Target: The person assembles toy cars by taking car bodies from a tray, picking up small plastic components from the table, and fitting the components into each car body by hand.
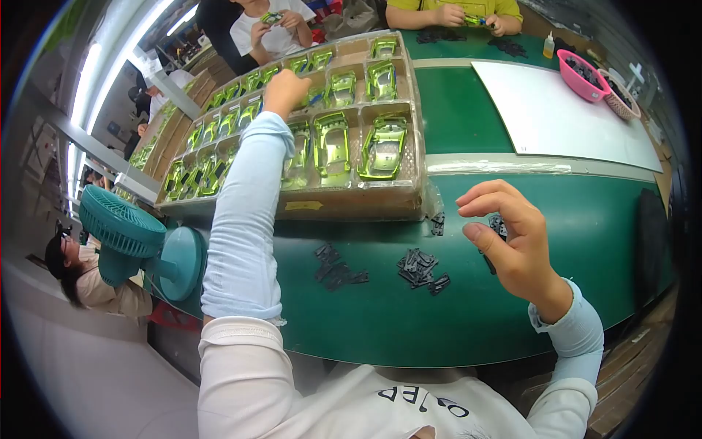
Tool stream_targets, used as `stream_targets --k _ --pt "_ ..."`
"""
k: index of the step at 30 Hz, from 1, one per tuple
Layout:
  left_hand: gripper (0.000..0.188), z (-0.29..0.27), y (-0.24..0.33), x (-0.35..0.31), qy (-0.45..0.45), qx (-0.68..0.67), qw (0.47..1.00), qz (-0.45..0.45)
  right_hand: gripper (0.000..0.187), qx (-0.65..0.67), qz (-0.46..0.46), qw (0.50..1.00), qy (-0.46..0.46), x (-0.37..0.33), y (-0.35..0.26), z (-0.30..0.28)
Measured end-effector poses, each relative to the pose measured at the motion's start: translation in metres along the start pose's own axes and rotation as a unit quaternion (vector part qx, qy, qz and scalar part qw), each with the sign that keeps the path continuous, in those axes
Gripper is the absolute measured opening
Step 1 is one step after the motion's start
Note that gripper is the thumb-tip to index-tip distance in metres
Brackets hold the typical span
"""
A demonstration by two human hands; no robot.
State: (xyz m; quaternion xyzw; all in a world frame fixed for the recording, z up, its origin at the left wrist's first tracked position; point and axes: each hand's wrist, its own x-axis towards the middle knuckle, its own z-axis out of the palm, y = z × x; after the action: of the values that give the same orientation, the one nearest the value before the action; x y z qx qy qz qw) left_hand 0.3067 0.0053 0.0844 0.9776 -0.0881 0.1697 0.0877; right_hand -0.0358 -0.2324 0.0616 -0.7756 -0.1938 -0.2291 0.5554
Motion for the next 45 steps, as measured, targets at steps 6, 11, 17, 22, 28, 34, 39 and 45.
stream_targets --k 6,11,17,22,28,34,39,45 --pt "0.057 -0.004 -0.087 0.023 0.091 0.087 0.989 -0.079 0.012 -0.003 0.002 1.0 0.002 0.003 0.003 -0.003" --pt "0.071 0.023 -0.161 0.028 -0.064 0.045 0.99 -0.118 0.01 -0.028 0.006 1.0 0.001 0.013 0.018 -0.002" --pt "0.071 0.023 -0.181 0.05 -0.028 0.035 0.99 -0.13 0.008 -0.093 0.142 0.983 -0.068 0.013 0.041 0.0" --pt "0.065 0.024 -0.165 0.025 0.011 0.011 0.991 -0.132 0.02 -0.352 0.01 0.926 -0.136 -0.003 0.082 0.023" --pt "0.051 -0.01 -0.128 0.006 0.305 -0.091 0.941 -0.117 0.016 -0.401 0.021 0.901 -0.166 0.0 0.096 0.04" --pt "0.035 -0.068 -0.089 -0.022 0.307 -0.406 0.858 -0.07 0.012 -0.329 0.144 0.906 -0.222 0.01 0.076 0.032" --pt "0.04 -0.08 -0.014 -0.158 -0.079 -0.818 0.568 -0.031 0.011 -0.184 0.252 0.917 -0.249 0.018 0.065 -0.001" --pt "0.06 -0.074 0.031 -0.273 -0.293 -0.897 0.316 -0.093 0.021 0.175 0.185 0.94 -0.227 0.032 0.037 -0.018"
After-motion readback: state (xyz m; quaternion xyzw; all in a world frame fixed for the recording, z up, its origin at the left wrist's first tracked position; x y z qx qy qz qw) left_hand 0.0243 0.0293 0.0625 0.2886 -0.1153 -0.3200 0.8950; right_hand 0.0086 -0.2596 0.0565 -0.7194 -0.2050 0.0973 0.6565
